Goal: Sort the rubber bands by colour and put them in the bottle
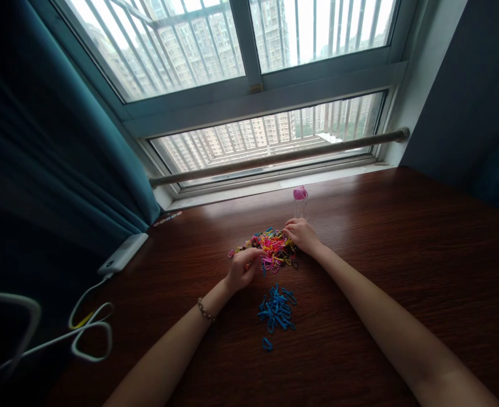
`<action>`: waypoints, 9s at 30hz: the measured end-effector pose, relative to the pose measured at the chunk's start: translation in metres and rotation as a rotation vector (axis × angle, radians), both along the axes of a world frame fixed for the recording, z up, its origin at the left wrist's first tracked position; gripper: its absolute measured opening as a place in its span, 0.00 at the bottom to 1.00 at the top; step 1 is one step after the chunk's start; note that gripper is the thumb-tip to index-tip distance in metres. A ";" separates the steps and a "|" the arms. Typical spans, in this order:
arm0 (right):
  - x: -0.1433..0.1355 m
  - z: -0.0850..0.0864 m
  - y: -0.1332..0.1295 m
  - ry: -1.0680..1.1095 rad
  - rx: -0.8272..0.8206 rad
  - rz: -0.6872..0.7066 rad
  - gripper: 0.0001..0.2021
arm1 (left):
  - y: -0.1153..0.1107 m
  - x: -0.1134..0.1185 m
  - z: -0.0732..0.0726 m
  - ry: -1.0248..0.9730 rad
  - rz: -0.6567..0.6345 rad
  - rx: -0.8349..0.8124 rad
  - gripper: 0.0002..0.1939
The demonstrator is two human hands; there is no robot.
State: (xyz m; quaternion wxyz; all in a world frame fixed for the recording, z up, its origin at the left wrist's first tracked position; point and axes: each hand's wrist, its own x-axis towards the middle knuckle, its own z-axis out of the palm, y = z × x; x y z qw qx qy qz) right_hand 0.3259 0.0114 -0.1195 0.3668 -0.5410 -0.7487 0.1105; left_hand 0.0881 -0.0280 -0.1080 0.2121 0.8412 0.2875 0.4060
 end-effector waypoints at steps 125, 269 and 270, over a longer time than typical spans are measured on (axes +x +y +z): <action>-0.015 0.006 -0.026 0.569 -0.204 0.006 0.09 | 0.036 -0.016 -0.008 0.443 0.265 0.009 0.03; -0.018 0.073 -0.066 0.071 -0.989 0.792 0.19 | 0.037 -0.021 -0.005 0.338 0.326 0.105 0.05; -0.014 0.072 -0.062 0.099 -0.966 0.695 0.16 | 0.039 -0.022 -0.007 0.357 0.337 0.119 0.06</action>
